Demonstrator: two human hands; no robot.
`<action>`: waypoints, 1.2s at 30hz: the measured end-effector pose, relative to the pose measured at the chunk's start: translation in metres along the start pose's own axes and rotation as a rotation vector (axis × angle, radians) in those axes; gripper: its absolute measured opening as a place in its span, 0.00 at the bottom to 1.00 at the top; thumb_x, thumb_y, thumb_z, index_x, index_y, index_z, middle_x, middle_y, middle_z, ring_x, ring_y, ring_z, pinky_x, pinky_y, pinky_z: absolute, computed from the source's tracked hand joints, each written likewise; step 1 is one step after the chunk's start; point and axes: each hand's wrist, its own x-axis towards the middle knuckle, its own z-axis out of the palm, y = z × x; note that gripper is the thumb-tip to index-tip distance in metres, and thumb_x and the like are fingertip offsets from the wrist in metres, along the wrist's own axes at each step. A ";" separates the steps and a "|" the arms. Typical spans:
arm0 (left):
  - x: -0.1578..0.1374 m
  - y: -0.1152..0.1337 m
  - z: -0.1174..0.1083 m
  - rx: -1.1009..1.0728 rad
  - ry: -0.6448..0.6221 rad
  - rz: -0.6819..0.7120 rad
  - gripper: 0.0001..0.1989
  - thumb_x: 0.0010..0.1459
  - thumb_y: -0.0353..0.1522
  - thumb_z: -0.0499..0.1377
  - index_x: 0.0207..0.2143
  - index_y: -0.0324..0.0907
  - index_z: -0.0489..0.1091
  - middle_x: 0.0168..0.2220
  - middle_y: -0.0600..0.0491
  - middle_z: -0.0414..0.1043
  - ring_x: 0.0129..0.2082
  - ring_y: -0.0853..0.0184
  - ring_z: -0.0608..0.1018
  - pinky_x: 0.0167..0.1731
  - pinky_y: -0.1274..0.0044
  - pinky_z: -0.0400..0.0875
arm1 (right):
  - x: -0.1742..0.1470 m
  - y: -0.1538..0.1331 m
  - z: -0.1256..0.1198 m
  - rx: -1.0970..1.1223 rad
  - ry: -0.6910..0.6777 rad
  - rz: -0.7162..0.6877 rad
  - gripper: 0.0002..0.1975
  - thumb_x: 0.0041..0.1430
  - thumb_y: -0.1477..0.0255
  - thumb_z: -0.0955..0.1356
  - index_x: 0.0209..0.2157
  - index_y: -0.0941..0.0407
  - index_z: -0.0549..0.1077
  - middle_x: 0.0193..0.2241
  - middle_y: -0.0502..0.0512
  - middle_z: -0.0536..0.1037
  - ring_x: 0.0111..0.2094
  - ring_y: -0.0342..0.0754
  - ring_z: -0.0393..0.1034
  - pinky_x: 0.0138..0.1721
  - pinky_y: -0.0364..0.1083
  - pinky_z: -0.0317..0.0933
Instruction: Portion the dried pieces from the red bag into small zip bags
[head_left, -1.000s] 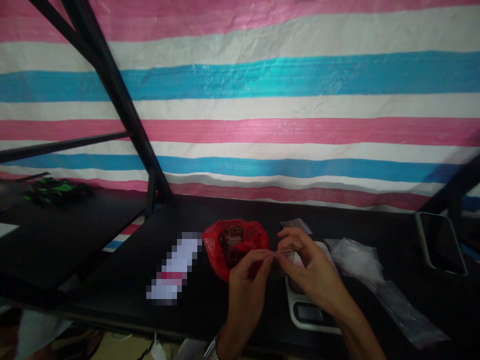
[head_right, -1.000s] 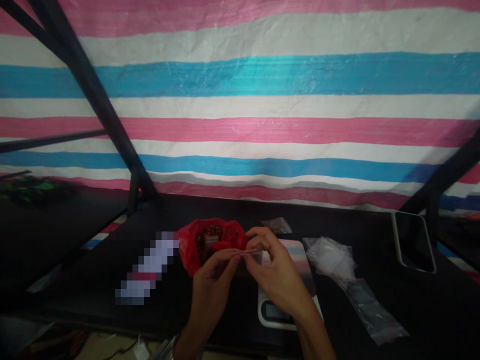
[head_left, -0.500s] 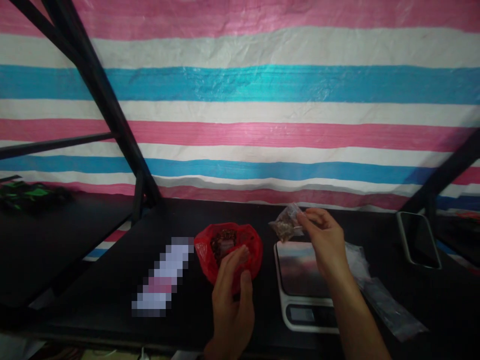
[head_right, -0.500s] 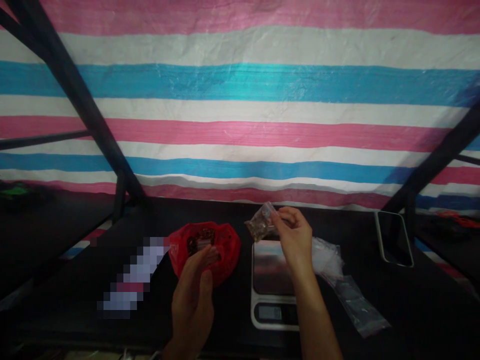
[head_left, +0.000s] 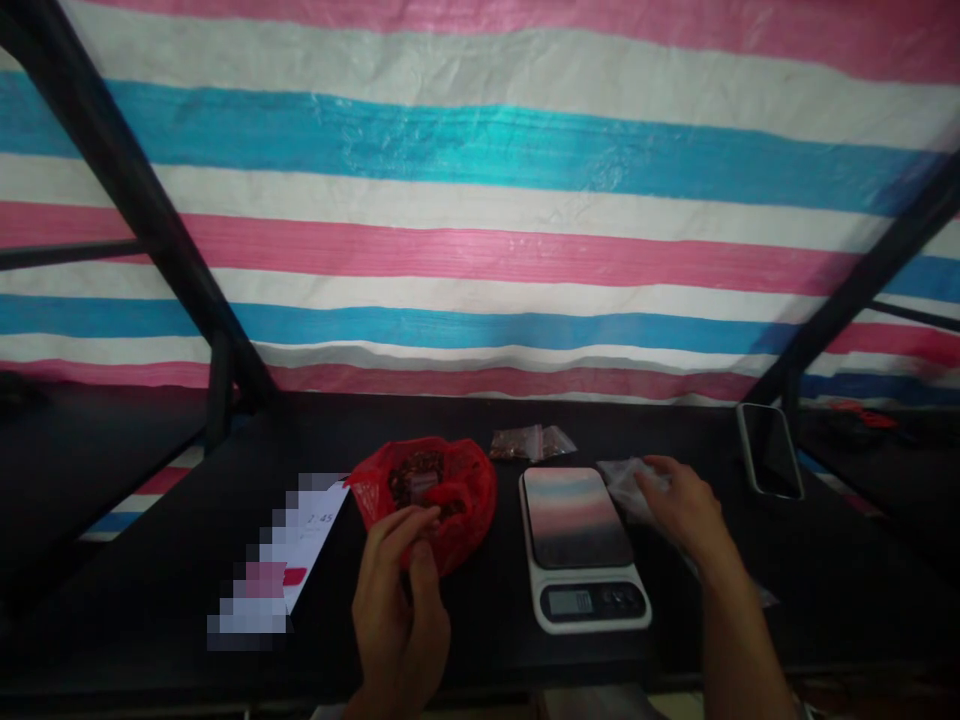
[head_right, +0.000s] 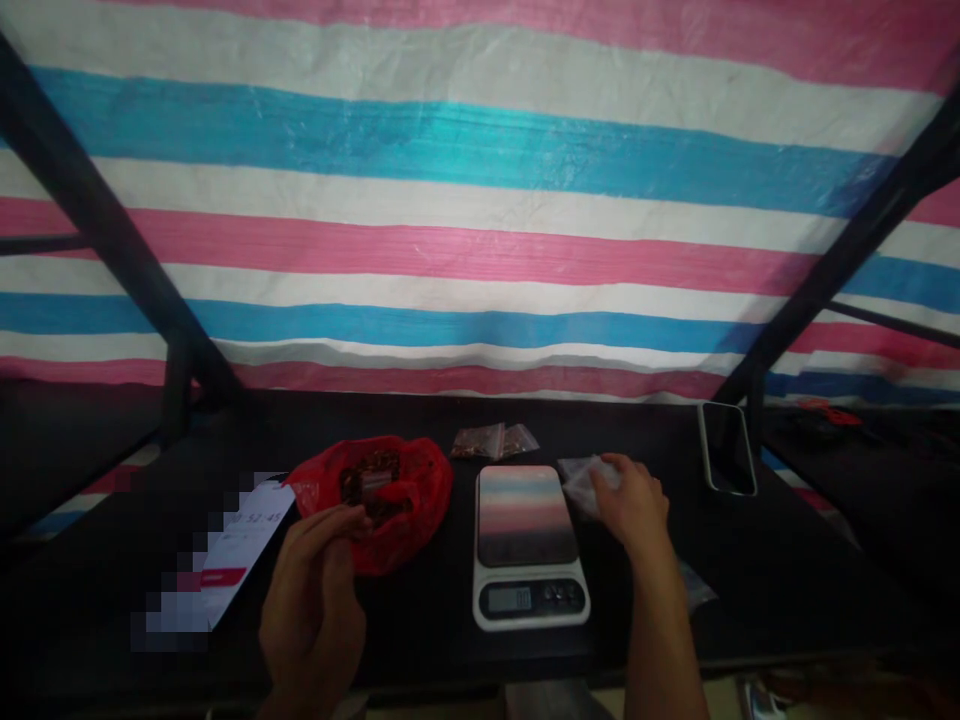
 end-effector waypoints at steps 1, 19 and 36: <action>0.000 0.001 0.001 0.005 0.005 0.006 0.10 0.71 0.28 0.54 0.45 0.45 0.75 0.41 0.51 0.77 0.42 0.65 0.81 0.42 0.74 0.77 | -0.003 0.001 -0.002 -0.022 -0.025 -0.004 0.18 0.53 0.60 0.72 0.42 0.54 0.84 0.43 0.69 0.85 0.44 0.70 0.79 0.44 0.64 0.69; -0.007 0.007 0.017 -0.025 -0.037 0.115 0.10 0.69 0.24 0.54 0.45 0.44 0.73 0.40 0.52 0.75 0.38 0.68 0.81 0.36 0.78 0.77 | -0.021 -0.018 -0.039 -0.142 -0.178 -0.062 0.06 0.55 0.67 0.71 0.29 0.47 0.83 0.47 0.57 0.84 0.57 0.70 0.69 0.57 0.70 0.58; -0.023 0.008 0.040 -0.061 -0.140 0.012 0.23 0.64 0.29 0.61 0.61 0.46 0.65 0.53 0.45 0.78 0.55 0.57 0.81 0.56 0.62 0.77 | -0.091 -0.190 -0.030 0.494 -0.804 -0.410 0.10 0.60 0.79 0.65 0.36 0.52 0.75 0.34 0.48 0.80 0.36 0.46 0.73 0.39 0.44 0.64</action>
